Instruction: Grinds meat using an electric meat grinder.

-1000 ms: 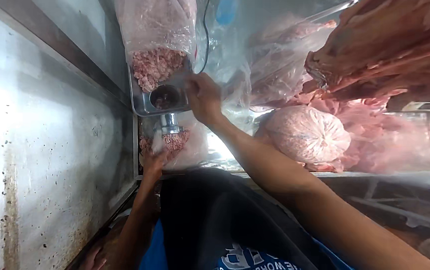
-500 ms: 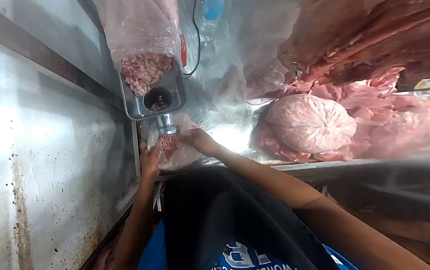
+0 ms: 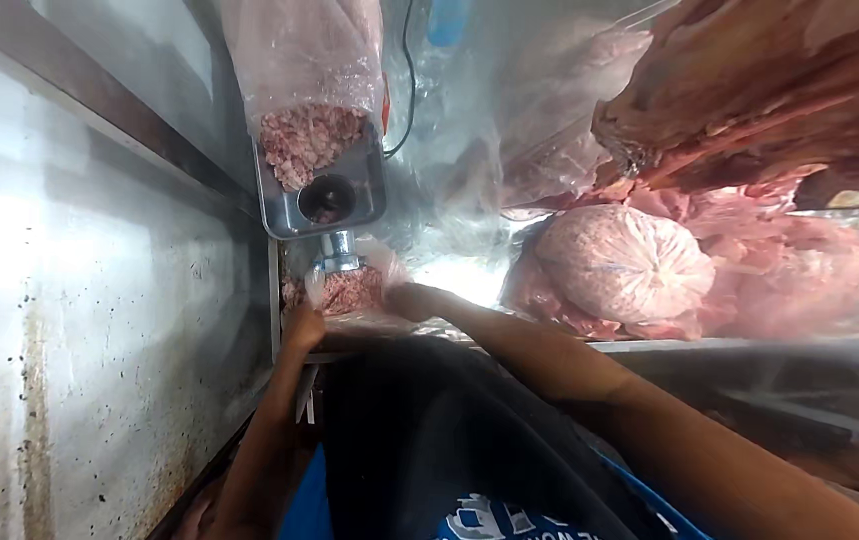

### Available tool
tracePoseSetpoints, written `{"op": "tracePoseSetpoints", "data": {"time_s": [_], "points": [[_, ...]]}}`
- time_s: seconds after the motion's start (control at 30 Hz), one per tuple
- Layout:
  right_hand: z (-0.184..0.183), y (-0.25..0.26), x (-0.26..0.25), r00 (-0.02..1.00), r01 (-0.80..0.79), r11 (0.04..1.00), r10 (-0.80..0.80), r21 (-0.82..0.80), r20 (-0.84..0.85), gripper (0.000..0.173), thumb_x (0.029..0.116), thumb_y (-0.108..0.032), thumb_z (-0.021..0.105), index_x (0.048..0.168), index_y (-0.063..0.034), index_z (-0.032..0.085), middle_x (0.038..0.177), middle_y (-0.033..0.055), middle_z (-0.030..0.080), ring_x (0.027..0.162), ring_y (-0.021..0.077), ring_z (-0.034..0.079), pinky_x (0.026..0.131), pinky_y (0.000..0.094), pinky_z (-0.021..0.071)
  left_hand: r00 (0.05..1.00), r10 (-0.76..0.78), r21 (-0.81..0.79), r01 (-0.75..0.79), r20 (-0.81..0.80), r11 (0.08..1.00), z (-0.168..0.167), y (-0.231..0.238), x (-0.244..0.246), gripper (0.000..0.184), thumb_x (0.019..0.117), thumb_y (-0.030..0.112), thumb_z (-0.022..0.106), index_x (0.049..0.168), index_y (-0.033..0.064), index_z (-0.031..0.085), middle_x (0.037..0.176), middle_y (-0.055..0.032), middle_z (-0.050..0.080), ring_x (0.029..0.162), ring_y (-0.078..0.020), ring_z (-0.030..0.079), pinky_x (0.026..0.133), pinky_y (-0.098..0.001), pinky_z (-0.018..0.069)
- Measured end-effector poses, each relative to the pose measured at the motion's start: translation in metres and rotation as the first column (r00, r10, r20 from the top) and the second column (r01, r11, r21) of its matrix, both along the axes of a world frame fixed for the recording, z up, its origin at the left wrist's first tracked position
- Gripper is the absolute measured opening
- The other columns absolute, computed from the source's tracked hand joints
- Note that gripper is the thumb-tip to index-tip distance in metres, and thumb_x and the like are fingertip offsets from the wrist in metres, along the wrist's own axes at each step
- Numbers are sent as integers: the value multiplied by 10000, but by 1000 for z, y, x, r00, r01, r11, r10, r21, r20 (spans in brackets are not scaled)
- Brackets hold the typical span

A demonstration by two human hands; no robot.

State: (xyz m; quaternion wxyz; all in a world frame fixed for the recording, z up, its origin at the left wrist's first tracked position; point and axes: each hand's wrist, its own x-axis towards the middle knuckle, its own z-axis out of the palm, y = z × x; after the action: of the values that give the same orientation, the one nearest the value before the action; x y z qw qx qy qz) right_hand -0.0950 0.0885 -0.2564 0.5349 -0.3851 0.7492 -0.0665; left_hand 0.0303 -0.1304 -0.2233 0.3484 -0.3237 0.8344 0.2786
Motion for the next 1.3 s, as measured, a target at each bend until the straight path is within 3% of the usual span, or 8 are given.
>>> {"op": "tracePoseSetpoints", "data": {"time_s": [0.17,0.3,0.47,0.63,0.77,0.93,1.17,1.3], "points": [[27,2,6,846,522,813,-532,-258,34,362,1103,-292,453,1101,-18,690,1006,187,705,987,346,693,902,576,542,750,536,262,-467,-389,844,-4,14,11,249,1059,152,474,1114,-17,649,834,-120,658,632,-180,651,614,-382,590],[13,-20,9,725,682,676,-677,-279,129,350,1070,-306,517,860,-49,629,749,127,602,709,283,620,665,522,513,886,273,76,-264,-375,961,-22,24,-12,311,1056,150,459,1243,-27,633,1139,-243,678,1090,-362,663,960,-569,515],[23,-5,17,427,903,397,-790,-163,440,297,1053,-256,541,978,-2,676,817,103,682,728,191,665,708,411,574,991,-125,53,127,-38,991,-34,10,-21,383,1058,283,473,1231,-7,653,1247,-253,645,1200,-410,611,1013,-628,466],[51,19,7,-78,996,-79,-721,30,688,94,1033,-63,508,1011,-2,576,728,86,656,609,195,663,641,394,616,929,301,163,-270,-216,949,-18,-16,2,357,1051,202,471,1255,-37,642,1187,-235,662,1055,-314,669,935,-512,542],[45,40,6,-97,994,-37,-734,102,673,96,1035,-55,479,1092,-23,548,737,90,640,610,203,660,634,393,612,309,917,665,-633,-252,396,-5,0,6,305,964,-41,471,1248,-42,582,1032,-170,676,827,-234,678,684,-415,594],[45,24,13,-63,991,38,-710,127,701,155,1057,-55,439,1193,-31,510,758,85,637,612,195,655,609,371,601,34,999,892,-451,39,-19,-5,-2,-14,417,949,-49,404,1340,82,467,1139,-145,627,930,-250,653,779,-453,576],[55,23,14,112,982,188,-690,28,715,177,1056,-70,463,1204,-10,539,795,103,653,621,196,658,598,358,598,406,858,872,-235,-314,430,19,1,-20,474,982,-23,450,1429,95,554,1351,-111,644,1056,-204,667,805,-364,577],[50,36,12,105,983,178,-716,36,691,167,1032,-51,491,1191,-13,525,813,109,664,633,201,666,597,366,597,314,911,786,-474,-269,396,12,11,-2,364,995,12,552,1358,-5,550,1182,-176,663,1007,-249,680,855,-433,596]]}}
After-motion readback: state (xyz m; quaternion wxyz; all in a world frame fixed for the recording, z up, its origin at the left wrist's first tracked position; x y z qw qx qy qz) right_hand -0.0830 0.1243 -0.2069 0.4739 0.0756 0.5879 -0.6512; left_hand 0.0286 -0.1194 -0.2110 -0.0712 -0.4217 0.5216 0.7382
